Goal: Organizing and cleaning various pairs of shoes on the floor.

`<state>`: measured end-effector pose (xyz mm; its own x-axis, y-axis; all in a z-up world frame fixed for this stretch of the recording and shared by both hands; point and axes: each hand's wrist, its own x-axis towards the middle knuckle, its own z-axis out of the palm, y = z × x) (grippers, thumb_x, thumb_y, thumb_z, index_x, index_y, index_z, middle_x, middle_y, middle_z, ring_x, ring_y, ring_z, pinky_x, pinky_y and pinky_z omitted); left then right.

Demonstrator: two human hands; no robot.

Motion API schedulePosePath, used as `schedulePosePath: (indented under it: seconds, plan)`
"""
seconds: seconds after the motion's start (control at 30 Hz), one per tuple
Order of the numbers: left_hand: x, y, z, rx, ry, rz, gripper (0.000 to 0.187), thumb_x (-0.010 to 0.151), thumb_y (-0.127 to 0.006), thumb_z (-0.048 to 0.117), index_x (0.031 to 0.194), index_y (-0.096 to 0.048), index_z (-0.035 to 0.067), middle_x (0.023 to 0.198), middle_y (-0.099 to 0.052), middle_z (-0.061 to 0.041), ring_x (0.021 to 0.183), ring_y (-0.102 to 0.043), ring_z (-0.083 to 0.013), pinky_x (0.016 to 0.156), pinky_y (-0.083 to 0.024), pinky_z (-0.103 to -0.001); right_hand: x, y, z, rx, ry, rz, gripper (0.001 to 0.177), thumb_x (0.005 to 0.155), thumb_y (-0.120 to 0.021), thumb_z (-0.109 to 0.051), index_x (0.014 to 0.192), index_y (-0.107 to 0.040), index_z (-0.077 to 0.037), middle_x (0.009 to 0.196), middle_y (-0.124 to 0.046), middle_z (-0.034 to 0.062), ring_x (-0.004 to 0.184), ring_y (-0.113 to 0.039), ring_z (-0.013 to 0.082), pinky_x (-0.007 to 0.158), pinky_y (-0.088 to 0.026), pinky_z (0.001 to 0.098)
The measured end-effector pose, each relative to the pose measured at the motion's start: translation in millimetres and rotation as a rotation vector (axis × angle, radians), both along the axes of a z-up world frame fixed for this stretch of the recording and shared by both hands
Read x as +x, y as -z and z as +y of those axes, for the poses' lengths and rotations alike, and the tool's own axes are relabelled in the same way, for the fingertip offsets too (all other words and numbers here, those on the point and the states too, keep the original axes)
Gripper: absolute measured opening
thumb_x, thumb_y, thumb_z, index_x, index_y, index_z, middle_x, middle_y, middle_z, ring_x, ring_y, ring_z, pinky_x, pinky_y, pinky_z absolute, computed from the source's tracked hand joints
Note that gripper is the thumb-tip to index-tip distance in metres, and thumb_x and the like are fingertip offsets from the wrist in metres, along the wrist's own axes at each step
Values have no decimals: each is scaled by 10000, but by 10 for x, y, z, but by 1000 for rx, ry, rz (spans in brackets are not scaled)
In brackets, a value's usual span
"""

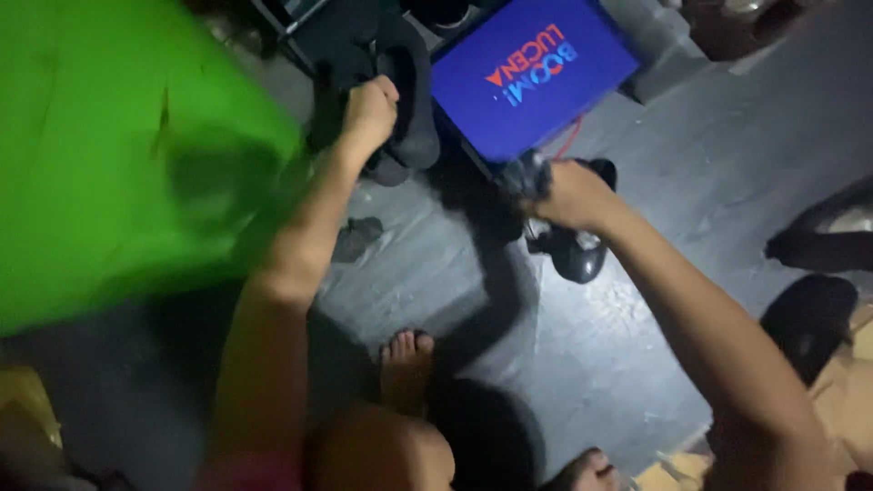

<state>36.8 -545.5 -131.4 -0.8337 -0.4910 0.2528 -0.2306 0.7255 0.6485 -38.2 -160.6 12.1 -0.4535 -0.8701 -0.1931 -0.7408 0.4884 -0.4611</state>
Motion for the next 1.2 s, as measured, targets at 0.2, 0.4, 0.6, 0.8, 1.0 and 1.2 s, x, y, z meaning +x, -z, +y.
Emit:
schedulePosePath:
  seconds: [0.2,0.4,0.6,0.8,1.0,1.2]
  plan:
    - [-597,198,-666,-195,-105,-60,111,885,-617,29,867,-719,-10,871,-714,-269,863,-707,-448,788,-557,-508,-373,428,-1258,-230,182,498,676,807,-814,-387,1367,-608,-67,1407,-628,154,1295,-562,348,1073,-442,567]
    - [-1128,640,-1339,8,-352,-360,203,966,-513,50,1030,-684,-39,1031,-676,-305,944,-712,-410,782,-591,-457,-122,681,-1458,-110,281,352,796,698,-848,-451,1393,-575,-175,1526,-444,57,1413,-370,355,1056,-288,710]
    - [-1264,858,-1742,43,-278,-394,486,1157,-428,422,1252,-637,-7,1233,-667,-272,1147,-663,-434,1000,-514,-530,-135,621,-1470,-81,276,325,818,682,-850,-431,1405,-553,-191,1519,-469,48,1413,-398,320,1101,-299,662]
    - [-973,703,-1451,-41,-98,13,712,1132,-546,461,1519,-373,-110,1501,-364,-359,1328,-376,-508,1084,-306,-546,-124,636,-1490,-51,253,361,905,613,-859,-419,1421,-541,-163,1460,-486,78,1360,-416,330,1091,-309,610]
    - [-663,-317,261,-150,289,-247,493,1054,-562,452,1437,-577,142,1561,-513,-116,1496,-445,-312,1254,-264,-555,-269,707,-1286,-82,159,412,669,724,-793,-433,1284,-631,-105,1326,-543,189,1253,-467,385,1023,-366,559]
    - [-379,-483,938,-385,389,-228,830,915,-671,556,1557,-438,83,1618,-291,-253,1500,-168,-474,1148,-57,-735,-1270,509,398,156,924,-278,496,861,-598,-62,1356,-596,-31,1350,-654,306,1199,-685,501,973,-573,618]
